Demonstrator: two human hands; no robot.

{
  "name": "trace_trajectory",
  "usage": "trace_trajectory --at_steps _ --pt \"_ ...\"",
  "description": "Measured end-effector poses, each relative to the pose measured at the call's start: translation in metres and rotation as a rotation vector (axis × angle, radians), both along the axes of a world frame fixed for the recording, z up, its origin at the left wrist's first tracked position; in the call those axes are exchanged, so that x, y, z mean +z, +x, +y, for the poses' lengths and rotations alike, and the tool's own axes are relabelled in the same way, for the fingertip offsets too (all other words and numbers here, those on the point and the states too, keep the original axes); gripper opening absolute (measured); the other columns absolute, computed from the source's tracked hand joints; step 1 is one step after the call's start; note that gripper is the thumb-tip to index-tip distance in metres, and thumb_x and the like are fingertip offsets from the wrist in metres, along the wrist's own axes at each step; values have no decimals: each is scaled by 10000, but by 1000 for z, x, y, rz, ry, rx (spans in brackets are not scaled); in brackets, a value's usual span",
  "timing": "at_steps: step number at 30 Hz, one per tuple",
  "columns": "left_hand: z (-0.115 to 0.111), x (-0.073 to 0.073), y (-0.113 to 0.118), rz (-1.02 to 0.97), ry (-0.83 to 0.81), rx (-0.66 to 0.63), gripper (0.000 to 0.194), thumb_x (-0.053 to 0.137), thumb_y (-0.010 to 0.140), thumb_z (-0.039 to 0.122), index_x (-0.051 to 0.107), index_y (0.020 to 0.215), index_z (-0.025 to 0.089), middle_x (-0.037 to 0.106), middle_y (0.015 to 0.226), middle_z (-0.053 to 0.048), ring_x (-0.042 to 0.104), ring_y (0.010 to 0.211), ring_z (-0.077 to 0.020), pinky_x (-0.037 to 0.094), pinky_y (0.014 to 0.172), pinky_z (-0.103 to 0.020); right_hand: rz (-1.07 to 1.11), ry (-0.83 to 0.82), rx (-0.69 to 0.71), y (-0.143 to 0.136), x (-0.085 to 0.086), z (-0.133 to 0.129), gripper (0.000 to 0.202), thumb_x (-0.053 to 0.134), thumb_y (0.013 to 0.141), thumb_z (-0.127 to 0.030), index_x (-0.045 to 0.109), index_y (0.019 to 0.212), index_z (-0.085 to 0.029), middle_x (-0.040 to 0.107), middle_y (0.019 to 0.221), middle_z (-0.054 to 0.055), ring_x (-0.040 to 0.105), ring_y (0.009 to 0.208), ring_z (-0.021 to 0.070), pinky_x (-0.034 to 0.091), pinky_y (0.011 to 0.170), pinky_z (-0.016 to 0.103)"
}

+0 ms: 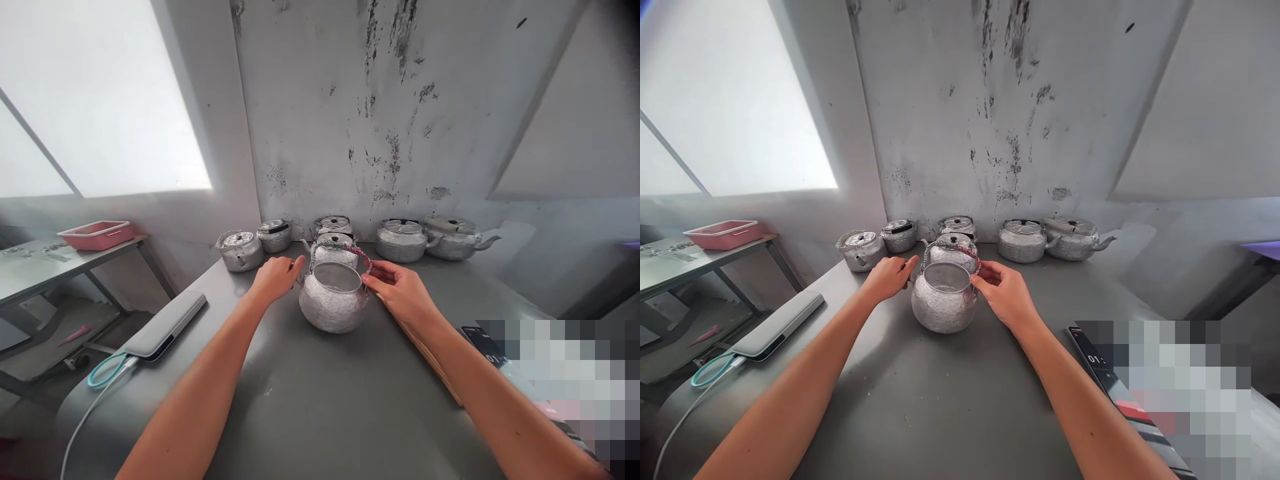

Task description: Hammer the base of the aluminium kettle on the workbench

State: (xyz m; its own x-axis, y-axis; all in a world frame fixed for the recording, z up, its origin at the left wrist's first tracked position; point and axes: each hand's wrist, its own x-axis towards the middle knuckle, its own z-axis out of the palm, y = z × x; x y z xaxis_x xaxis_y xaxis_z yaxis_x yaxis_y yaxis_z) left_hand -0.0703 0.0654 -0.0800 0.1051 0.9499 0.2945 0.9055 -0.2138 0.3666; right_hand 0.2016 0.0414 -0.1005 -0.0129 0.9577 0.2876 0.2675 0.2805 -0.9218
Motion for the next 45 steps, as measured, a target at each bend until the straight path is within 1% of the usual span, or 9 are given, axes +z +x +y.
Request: trace_trajectory --at_steps 5,11,16,20,24,30,35,40,45 --pt "0 -2 0 34 -72 16 636 299 994 618 574 586 215 649 611 -92 633 632 -248 376 604 -311 -77 -16 -8 2 -2 2 318 639 961 -331 629 1239 -177 661 1245 85 672 1041 231 574 886 444" --pt "-2 1 0 32 -137 36 596 335 988 607 514 565 226 614 563 -86 650 638 -262 396 606 -316 -186 -57 -53 0 6 -3 318 629 966 -349 631 1236 -182 667 1232 82 677 1016 223 575 875 434" --pt "-2 1 0 4 -166 33 571 365 972 592 460 541 230 602 541 -76 629 597 -245 398 595 -316 -244 -26 -73 -1 10 -7 324 672 919 -375 697 1199 -214 744 1086 61 684 990 229 523 935 455" --pt "-2 1 -2 -25 -181 24 521 401 950 502 417 507 229 569 497 -65 581 534 -223 375 562 -317 -253 0 -76 -1 10 -8 371 670 870 -405 734 1207 -266 784 1028 50 692 989 262 505 906 418" --pt "-4 6 -7 -60 -218 6 457 454 897 421 425 488 221 563 484 -54 543 500 -200 354 523 -306 -261 12 -64 -1 8 -7 343 633 905 -380 720 1217 -267 776 1020 43 698 955 241 515 897 423" --pt "-2 6 -8 -114 -162 25 569 380 936 590 451 514 215 605 554 -68 557 522 -203 350 508 -306 -280 13 -42 -1 4 -4 287 598 981 -371 660 1208 -205 689 1212 76 672 1030 218 545 929 446" --pt "1 0 -5 -138 -55 18 611 359 943 648 464 527 213 623 583 -67 590 592 -218 378 574 -314 -285 1 -30 -1 8 -6 284 614 974 -349 660 1210 -198 677 1241 77 666 1058 229 547 933 450" --pt "3 5 -7 -203 48 -16 496 374 972 562 591 699 208 693 705 -44 639 695 -203 433 656 -293 -281 1 -2 -2 7 -7 270 601 981 -353 672 1193 -202 690 1221 73 667 1059 226 536 950 454" --pt "26 24 1 -236 74 -77 345 515 923 465 692 1033 191 754 937 -56 684 833 -206 490 721 -273 -285 -8 13 -3 7 -8 289 602 980 -356 654 1221 -204 670 1255 79 667 1046 225 558 912 436"
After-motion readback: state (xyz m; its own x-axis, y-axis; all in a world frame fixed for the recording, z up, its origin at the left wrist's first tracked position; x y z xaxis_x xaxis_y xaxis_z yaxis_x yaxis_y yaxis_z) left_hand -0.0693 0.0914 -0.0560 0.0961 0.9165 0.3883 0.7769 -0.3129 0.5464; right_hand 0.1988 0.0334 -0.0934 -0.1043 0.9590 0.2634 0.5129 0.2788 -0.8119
